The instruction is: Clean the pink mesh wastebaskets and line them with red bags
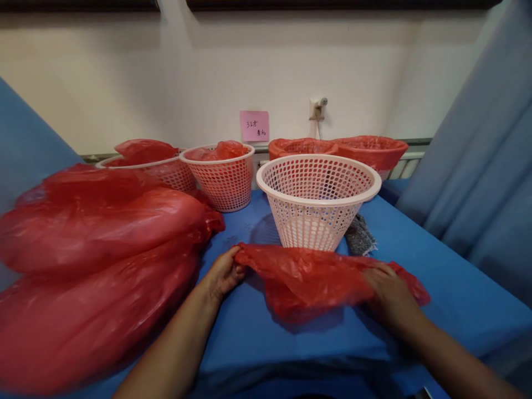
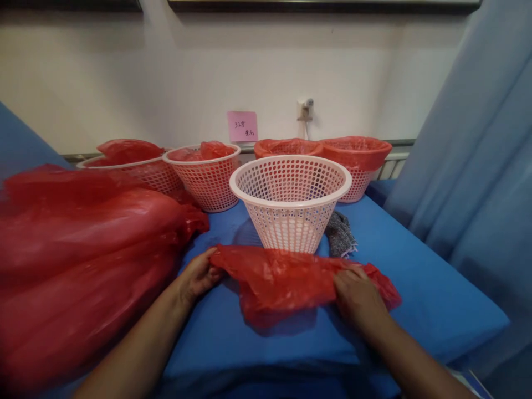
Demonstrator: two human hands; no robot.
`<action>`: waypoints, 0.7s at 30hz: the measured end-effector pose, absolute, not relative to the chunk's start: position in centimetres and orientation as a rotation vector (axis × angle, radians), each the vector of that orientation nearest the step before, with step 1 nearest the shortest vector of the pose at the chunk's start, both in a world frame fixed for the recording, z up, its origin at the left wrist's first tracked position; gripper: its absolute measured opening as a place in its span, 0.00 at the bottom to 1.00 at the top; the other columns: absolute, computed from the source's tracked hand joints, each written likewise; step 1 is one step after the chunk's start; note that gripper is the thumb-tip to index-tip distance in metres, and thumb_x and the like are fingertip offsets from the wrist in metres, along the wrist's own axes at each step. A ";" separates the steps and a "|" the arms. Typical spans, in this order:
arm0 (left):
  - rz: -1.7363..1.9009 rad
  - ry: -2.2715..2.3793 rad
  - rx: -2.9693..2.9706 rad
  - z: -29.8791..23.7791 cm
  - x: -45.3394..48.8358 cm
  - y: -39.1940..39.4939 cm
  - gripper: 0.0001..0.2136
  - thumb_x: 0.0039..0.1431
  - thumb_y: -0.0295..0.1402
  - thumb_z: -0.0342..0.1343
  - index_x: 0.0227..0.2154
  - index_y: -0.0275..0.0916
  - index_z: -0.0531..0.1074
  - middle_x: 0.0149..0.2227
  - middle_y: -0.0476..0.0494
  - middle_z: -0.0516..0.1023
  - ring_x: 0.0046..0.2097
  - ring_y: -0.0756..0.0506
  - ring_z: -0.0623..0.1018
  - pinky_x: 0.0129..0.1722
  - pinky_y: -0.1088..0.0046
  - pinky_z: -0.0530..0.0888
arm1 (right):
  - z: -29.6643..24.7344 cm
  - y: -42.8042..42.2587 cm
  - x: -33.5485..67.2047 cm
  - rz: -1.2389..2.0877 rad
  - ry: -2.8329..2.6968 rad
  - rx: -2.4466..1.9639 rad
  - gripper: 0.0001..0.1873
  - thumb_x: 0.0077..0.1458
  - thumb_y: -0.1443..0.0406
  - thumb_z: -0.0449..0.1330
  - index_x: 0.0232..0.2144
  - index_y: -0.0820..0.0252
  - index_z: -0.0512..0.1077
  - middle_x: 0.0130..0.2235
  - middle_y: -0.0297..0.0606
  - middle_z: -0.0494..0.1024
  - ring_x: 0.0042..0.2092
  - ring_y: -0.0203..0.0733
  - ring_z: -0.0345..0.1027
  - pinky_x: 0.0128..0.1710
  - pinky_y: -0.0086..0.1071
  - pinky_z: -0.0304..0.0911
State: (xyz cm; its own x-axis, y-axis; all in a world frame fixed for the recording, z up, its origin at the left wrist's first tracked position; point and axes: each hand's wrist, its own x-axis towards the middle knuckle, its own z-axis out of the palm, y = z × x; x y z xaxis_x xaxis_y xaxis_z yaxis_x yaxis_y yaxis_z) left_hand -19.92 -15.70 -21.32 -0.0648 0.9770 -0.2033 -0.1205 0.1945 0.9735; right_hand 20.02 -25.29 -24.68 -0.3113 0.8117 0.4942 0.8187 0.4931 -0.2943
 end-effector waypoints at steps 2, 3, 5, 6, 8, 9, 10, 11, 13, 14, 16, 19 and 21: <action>1.030 1.230 0.849 -20.8 -19.9 -16.0 0.12 0.46 0.43 0.68 0.21 0.43 0.73 0.15 0.52 0.69 0.14 0.53 0.60 0.16 0.74 0.57 | -23.4 -24.0 21.3 0.345 -1.978 -1.479 0.14 0.61 0.62 0.52 0.34 0.53 0.78 0.31 0.40 0.82 0.33 0.49 0.76 0.39 0.43 0.70; 0.992 1.217 0.824 -20.6 -19.9 -16.2 0.12 0.46 0.43 0.68 0.21 0.43 0.74 0.14 0.52 0.68 0.14 0.53 0.59 0.16 0.74 0.56 | -22.5 -23.5 21.9 0.531 -1.901 -1.509 0.15 0.62 0.58 0.52 0.32 0.54 0.77 0.30 0.38 0.81 0.31 0.47 0.74 0.35 0.39 0.69; 0.992 1.237 0.849 -20.3 -19.8 -16.6 0.13 0.47 0.43 0.69 0.21 0.43 0.74 0.13 0.53 0.67 0.13 0.53 0.58 0.15 0.74 0.56 | -20.5 -22.6 23.1 0.762 -1.852 -1.499 0.18 0.63 0.53 0.53 0.33 0.54 0.77 0.30 0.37 0.81 0.30 0.45 0.73 0.31 0.35 0.67; 0.988 1.257 0.885 -20.2 -19.7 -16.7 0.13 0.46 0.43 0.69 0.20 0.43 0.74 0.12 0.53 0.67 0.13 0.53 0.58 0.15 0.75 0.55 | -19.5 -22.2 23.6 0.746 -1.889 -1.502 0.17 0.62 0.52 0.55 0.35 0.54 0.78 0.32 0.38 0.82 0.31 0.45 0.74 0.31 0.35 0.67; 0.943 1.290 0.976 -20.2 -19.7 -16.8 0.12 0.47 0.42 0.70 0.21 0.42 0.75 0.12 0.53 0.66 0.12 0.53 0.58 0.14 0.75 0.51 | -18.1 -21.6 24.2 0.410 -1.992 -1.591 0.14 0.60 0.55 0.58 0.39 0.56 0.78 0.35 0.41 0.82 0.34 0.48 0.74 0.36 0.38 0.67; 0.908 1.300 1.019 -20.2 -19.7 -16.7 0.11 0.47 0.41 0.70 0.21 0.41 0.77 0.12 0.53 0.67 0.12 0.53 0.58 0.13 0.75 0.50 | -17.8 -21.5 24.2 0.166 -2.021 -1.637 0.13 0.59 0.58 0.59 0.42 0.57 0.78 0.37 0.44 0.82 0.36 0.50 0.74 0.39 0.41 0.67; 0.864 1.306 1.054 -20.3 -19.8 -16.6 0.11 0.47 0.41 0.69 0.22 0.40 0.78 0.13 0.52 0.68 0.12 0.53 0.59 0.13 0.75 0.49 | -17.7 -21.7 23.9 -0.056 -2.026 -1.657 0.14 0.58 0.61 0.58 0.44 0.58 0.77 0.40 0.47 0.82 0.38 0.52 0.74 0.42 0.44 0.67; 0.830 1.314 1.079 -20.5 -19.9 -16.5 0.11 0.47 0.41 0.69 0.23 0.39 0.79 0.14 0.50 0.70 0.13 0.53 0.60 0.14 0.75 0.49 | -17.9 -22.0 23.5 -0.220 -2.018 -1.644 0.15 0.59 0.62 0.57 0.47 0.60 0.76 0.44 0.50 0.81 0.41 0.54 0.74 0.44 0.47 0.66; 0.811 1.344 1.098 -20.8 -20.2 -16.4 0.12 0.46 0.41 0.70 0.23 0.37 0.79 0.15 0.48 0.72 0.13 0.53 0.62 0.15 0.74 0.50 | -19.1 -23.1 21.9 -0.349 -1.992 -1.528 0.17 0.62 0.63 0.55 0.51 0.61 0.72 0.50 0.52 0.78 0.47 0.56 0.73 0.48 0.50 0.66; 0.823 1.357 1.096 -21.0 -20.3 -16.3 0.13 0.45 0.42 0.70 0.23 0.37 0.79 0.15 0.48 0.72 0.13 0.53 0.61 0.15 0.74 0.50 | -20.0 -23.8 20.9 -0.345 -1.976 -1.452 0.17 0.63 0.63 0.54 0.52 0.60 0.70 0.51 0.52 0.77 0.50 0.56 0.72 0.50 0.50 0.66; 0.862 1.355 1.078 -21.2 -20.6 -16.3 0.14 0.47 0.45 0.69 0.23 0.38 0.78 0.15 0.50 0.70 0.13 0.53 0.59 0.15 0.75 0.48 | -22.2 -24.7 19.1 -0.300 -1.942 -1.337 0.16 0.64 0.62 0.54 0.53 0.60 0.68 0.53 0.51 0.75 0.55 0.55 0.69 0.54 0.49 0.66; 0.946 1.318 1.013 -21.1 -20.9 -16.2 0.17 0.49 0.48 0.67 0.21 0.40 0.74 0.14 0.54 0.65 0.13 0.55 0.55 0.15 0.75 0.45 | -25.7 -24.7 17.5 -0.248 -1.938 -1.381 0.19 0.64 0.60 0.55 0.54 0.62 0.68 0.57 0.54 0.71 0.59 0.57 0.66 0.56 0.52 0.64; 1.048 1.326 0.950 -20.7 -21.0 -16.0 0.19 0.46 0.49 0.68 0.20 0.41 0.70 0.14 0.56 0.61 0.13 0.55 0.53 0.14 0.76 0.45 | -27.4 -23.8 17.2 -0.195 -1.988 -1.495 0.22 0.64 0.59 0.55 0.55 0.66 0.68 0.57 0.56 0.72 0.58 0.59 0.66 0.56 0.53 0.64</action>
